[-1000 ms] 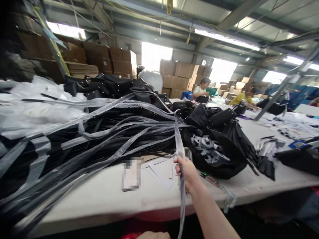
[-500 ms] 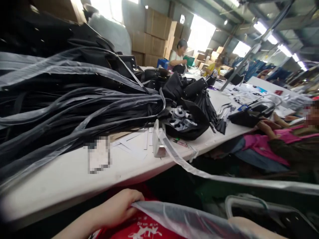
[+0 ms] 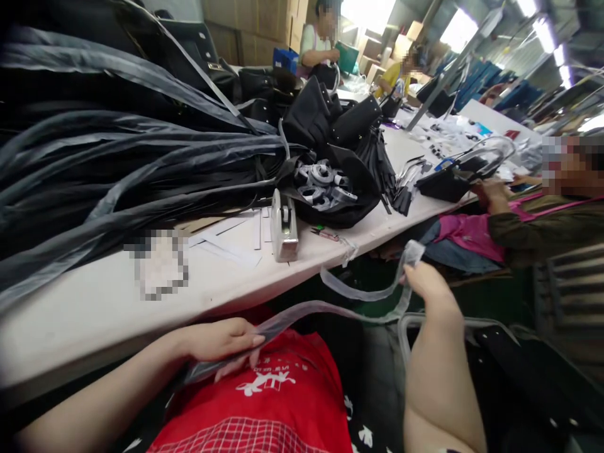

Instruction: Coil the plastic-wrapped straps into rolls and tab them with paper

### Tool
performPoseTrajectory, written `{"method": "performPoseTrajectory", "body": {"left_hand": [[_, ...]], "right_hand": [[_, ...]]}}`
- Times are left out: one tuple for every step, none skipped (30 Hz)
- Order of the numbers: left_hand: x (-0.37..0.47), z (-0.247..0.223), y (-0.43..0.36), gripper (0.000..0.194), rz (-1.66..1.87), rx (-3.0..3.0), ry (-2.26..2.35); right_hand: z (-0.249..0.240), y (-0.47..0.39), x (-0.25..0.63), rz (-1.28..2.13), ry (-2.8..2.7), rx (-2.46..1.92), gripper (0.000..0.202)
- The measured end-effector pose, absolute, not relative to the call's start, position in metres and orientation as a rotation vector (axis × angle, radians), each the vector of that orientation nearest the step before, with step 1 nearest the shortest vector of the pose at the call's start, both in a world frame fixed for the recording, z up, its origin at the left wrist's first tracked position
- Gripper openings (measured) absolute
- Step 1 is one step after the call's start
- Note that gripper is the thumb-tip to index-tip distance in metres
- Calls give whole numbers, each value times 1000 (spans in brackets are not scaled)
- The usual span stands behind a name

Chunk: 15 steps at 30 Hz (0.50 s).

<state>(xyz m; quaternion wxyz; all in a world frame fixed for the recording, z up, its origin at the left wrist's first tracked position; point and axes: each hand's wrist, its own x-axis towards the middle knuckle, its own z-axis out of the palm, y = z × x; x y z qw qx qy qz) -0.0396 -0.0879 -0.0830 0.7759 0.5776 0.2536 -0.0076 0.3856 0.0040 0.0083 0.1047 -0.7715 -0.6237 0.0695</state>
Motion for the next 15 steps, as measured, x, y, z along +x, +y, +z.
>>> {"method": "performPoseTrajectory", "body": {"left_hand": [[-37,-81,-85,62,-28,1222,495],[-33,-79,-82,62,-33,1200,462],[-28,-77,-78,61,-32,1187,447],[-22,-76,-74,61,-20,1183,447],[-16,-76,-70,61,7,1188,458],[-11,-76,-65,61,44,1198,474],[-7,-76,-61,60,87,1207,493],[-6,-77,-57,59,119,1211,507],[-7,-78,-53,58,127,1206,509],[-11,-79,-50,56,107,1188,497],[-16,-80,-48,54,49,1154,469],[-24,-81,-47,51,-32,1109,428],[-31,-82,-47,49,-112,1061,387],[-38,-84,-49,48,-171,1019,353],[-44,-85,-51,49,-199,989,334]], "right_hand": [[-5,4,372,198,-1846,-2337,38],[-16,3,354,220,-1871,-2333,33],[-27,0,332,272,-1920,-2260,31],[-36,-6,307,355,-2019,-2081,35],[-44,-12,281,526,-2132,-1818,39],[-51,-19,255,783,-2230,-1539,42],[-57,-26,233,1059,-2310,-1295,44],[-62,-32,215,1297,-2337,-1116,46],[-67,-36,202,1478,-2342,-1013,46],[-72,-39,194,1576,-2333,-992,43],[-76,-39,191,1596,-2316,-1029,39],[-79,-38,192,1567,-2303,-1086,34],[-80,-36,195,1520,-2298,-1139,30],[-82,-33,199,1477,-2306,-1182,28],[-82,-30,202,1450,-2321,-1214,27]]}}
